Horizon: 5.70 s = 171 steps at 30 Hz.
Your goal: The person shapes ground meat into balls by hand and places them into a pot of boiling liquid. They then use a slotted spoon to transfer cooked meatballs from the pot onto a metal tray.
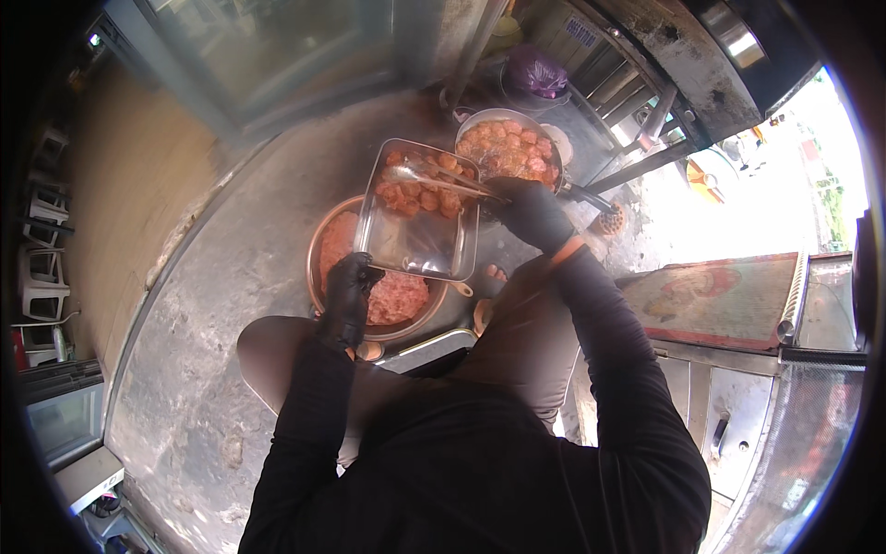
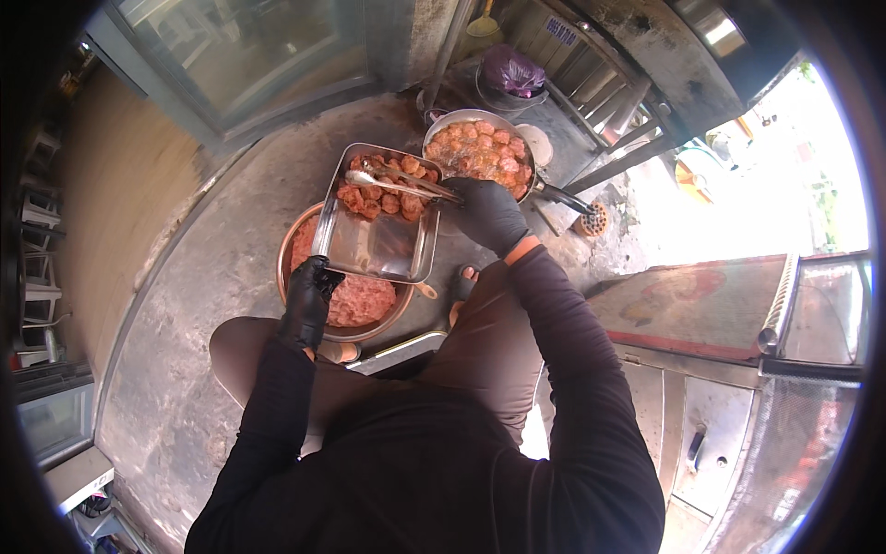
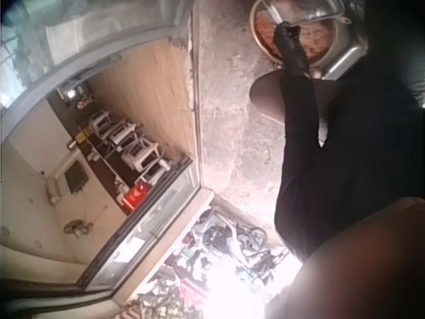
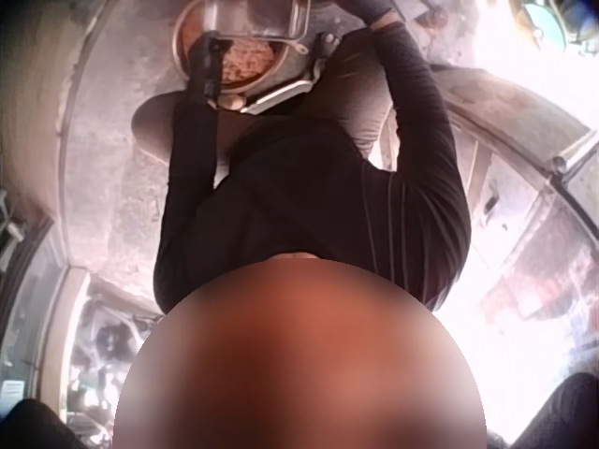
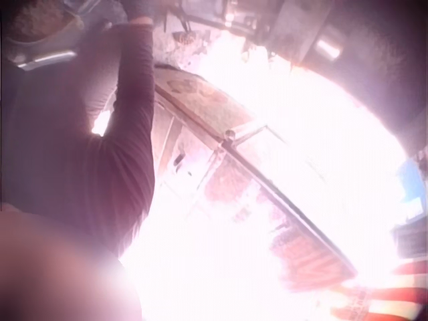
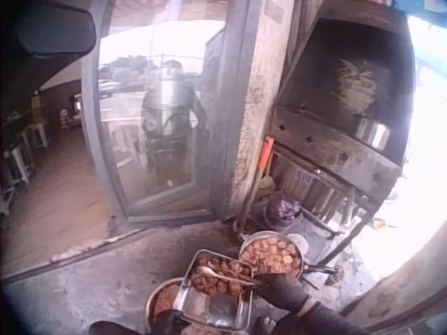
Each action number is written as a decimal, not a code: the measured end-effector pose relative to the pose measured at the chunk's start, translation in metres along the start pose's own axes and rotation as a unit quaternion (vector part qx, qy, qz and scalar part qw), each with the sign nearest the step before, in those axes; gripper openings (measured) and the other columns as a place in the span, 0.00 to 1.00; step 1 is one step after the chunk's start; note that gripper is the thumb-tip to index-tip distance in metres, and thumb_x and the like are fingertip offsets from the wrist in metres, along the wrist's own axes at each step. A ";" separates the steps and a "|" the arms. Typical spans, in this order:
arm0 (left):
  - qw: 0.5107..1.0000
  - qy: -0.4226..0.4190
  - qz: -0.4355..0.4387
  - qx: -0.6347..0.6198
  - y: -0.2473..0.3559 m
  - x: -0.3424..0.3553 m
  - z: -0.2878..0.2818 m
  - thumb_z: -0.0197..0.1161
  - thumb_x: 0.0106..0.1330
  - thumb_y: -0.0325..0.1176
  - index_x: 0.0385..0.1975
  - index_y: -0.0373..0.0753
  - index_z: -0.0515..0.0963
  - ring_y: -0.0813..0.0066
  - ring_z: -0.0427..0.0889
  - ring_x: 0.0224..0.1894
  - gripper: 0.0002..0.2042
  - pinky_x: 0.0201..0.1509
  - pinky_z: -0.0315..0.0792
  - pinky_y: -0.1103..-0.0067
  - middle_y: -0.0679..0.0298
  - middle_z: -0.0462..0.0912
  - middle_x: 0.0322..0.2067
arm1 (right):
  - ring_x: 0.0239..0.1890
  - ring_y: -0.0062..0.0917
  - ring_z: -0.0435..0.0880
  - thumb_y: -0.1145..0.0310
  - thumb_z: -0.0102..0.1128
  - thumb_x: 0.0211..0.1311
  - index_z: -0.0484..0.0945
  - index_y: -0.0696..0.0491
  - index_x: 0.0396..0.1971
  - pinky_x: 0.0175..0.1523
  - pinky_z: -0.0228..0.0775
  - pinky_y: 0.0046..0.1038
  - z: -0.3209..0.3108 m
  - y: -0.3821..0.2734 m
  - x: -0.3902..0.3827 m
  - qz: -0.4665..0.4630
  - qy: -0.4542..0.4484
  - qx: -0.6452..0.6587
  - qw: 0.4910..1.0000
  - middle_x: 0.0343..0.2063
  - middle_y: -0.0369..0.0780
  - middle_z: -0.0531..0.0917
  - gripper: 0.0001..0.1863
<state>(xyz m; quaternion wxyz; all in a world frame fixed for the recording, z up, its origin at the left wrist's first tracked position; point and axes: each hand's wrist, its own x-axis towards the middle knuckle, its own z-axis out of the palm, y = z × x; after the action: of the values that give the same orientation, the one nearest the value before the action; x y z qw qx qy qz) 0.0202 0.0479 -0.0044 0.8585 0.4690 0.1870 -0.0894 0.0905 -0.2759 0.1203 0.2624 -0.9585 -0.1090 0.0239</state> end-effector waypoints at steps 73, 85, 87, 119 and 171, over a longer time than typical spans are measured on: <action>0.997 0.063 0.002 -0.043 0.020 -0.001 0.005 0.60 0.69 0.33 0.39 0.38 0.79 0.75 0.82 0.35 0.06 0.43 0.79 0.77 0.65 0.82 0.33 | 0.42 0.42 0.88 0.48 0.59 0.66 0.87 0.47 0.46 0.48 0.78 0.40 0.004 0.149 0.004 0.210 -0.033 -0.110 0.971 0.38 0.45 0.89 0.21; 0.998 0.046 0.013 -0.044 0.019 0.000 0.002 0.61 0.69 0.32 0.38 0.37 0.80 0.75 0.83 0.34 0.06 0.42 0.80 0.77 0.64 0.83 0.33 | 0.42 0.44 0.87 0.47 0.59 0.65 0.86 0.46 0.42 0.47 0.78 0.44 0.029 0.148 0.009 0.160 -0.044 -0.174 0.971 0.38 0.46 0.88 0.19; 0.998 0.043 0.014 -0.044 0.020 0.000 0.002 0.61 0.69 0.32 0.38 0.37 0.80 0.75 0.83 0.34 0.06 0.42 0.80 0.77 0.64 0.83 0.33 | 0.41 0.44 0.87 0.48 0.59 0.66 0.86 0.46 0.41 0.47 0.78 0.43 0.028 0.150 0.009 0.135 -0.028 -0.179 0.974 0.37 0.46 0.88 0.18; 0.993 0.011 0.065 0.098 0.000 0.001 -0.009 0.55 0.74 0.37 0.49 0.35 0.78 0.72 0.82 0.46 0.13 0.51 0.77 0.76 0.64 0.82 0.42 | 0.34 0.44 0.87 0.55 0.63 0.64 0.87 0.54 0.36 0.42 0.76 0.42 0.002 0.176 -0.040 0.199 0.081 0.038 0.976 0.29 0.48 0.87 0.16; 0.996 0.041 0.004 -0.084 0.010 0.007 -0.009 0.63 0.66 0.33 0.41 0.39 0.80 0.70 0.84 0.40 0.07 0.46 0.81 0.72 0.63 0.83 0.37 | 0.32 0.30 0.88 0.52 0.61 0.67 0.87 0.51 0.44 0.39 0.78 0.33 0.022 0.163 0.007 0.187 -0.075 -0.003 0.979 0.32 0.42 0.88 0.19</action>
<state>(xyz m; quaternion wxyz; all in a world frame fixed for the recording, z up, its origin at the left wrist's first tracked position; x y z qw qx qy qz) 0.0278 0.0607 -0.0042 0.8869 0.3988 0.2275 -0.0508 0.1266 -0.3998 0.0183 0.2415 -0.9582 0.0532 0.1440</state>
